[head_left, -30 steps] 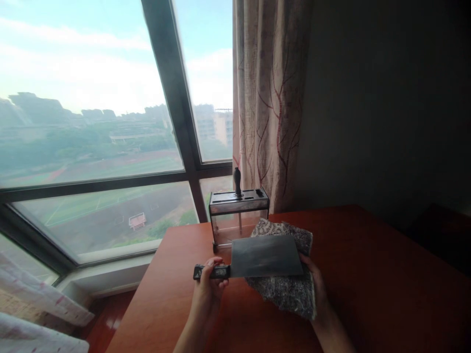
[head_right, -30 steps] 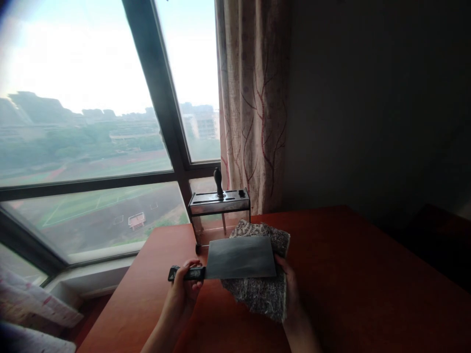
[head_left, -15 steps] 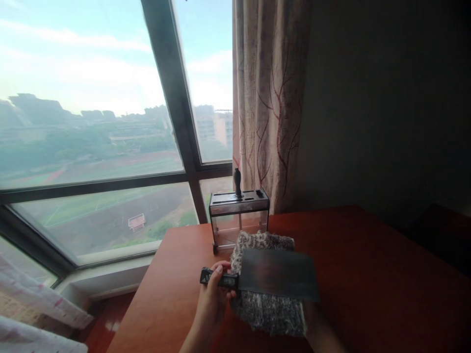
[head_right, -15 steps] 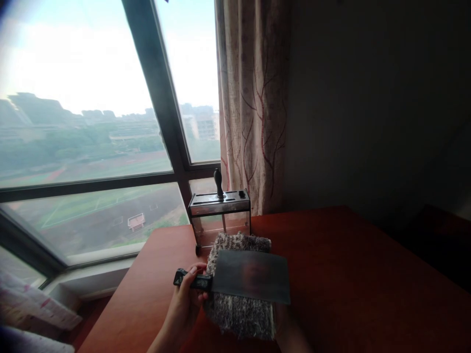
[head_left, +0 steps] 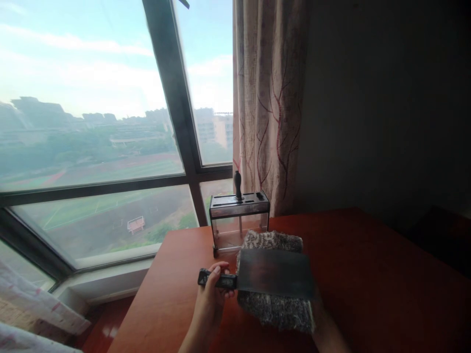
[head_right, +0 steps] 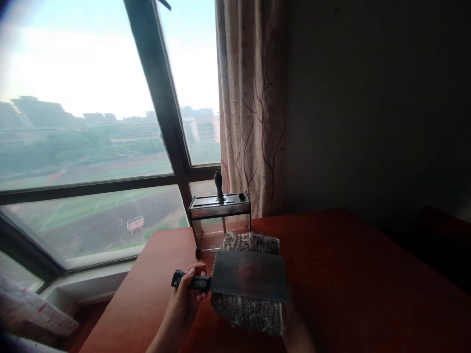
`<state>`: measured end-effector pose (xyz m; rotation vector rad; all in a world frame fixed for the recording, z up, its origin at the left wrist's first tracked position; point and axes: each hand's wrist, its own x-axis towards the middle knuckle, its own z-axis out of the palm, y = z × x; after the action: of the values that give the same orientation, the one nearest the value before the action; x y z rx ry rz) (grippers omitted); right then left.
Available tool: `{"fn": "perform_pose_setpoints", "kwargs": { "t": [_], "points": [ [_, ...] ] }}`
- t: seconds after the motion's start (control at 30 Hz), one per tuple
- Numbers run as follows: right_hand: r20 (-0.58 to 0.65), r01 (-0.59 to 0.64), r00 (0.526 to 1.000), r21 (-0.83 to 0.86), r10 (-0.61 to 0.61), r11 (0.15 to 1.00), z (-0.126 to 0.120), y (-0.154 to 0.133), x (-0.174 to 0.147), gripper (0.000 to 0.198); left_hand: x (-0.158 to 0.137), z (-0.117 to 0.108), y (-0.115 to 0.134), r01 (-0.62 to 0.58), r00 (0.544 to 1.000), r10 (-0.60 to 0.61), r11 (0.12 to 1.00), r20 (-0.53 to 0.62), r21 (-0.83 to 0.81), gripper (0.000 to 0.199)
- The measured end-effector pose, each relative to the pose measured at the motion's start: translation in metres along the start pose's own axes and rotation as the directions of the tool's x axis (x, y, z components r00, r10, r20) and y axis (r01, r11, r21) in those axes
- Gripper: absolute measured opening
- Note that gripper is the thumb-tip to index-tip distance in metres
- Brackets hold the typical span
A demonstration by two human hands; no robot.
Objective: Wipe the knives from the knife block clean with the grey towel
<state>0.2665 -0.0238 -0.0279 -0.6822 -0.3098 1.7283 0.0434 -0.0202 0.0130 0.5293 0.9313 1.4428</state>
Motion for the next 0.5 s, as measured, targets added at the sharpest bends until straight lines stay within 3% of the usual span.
{"fn": "perform_pose_setpoints", "kwargs": {
  "t": [0.13,0.33,0.43,0.5],
  "points": [
    [0.059,-0.078,0.995,0.064,0.074,0.995,0.000,-0.015,-0.007,0.037,0.001,-0.001,0.002,-0.010,1.000,0.010,1.000,-0.019,-0.022,0.028],
    [-0.013,-0.031,0.999,0.083,0.032,0.996,-0.006,-0.021,-0.009,0.034,-0.001,-0.001,0.006,0.014,0.999,-0.015,0.999,-0.044,-0.036,0.029],
    [0.026,-0.012,1.000,-0.013,0.012,1.000,-0.005,-0.013,-0.008,0.036,-0.002,-0.001,0.006,0.015,0.999,-0.017,0.999,-0.042,-0.034,0.028],
    [0.043,0.050,0.998,-0.197,-0.043,0.979,-0.003,-0.007,-0.007,0.032,-0.003,0.000,0.004,0.014,0.999,-0.015,1.000,-0.034,-0.025,0.029]
  ]
}}
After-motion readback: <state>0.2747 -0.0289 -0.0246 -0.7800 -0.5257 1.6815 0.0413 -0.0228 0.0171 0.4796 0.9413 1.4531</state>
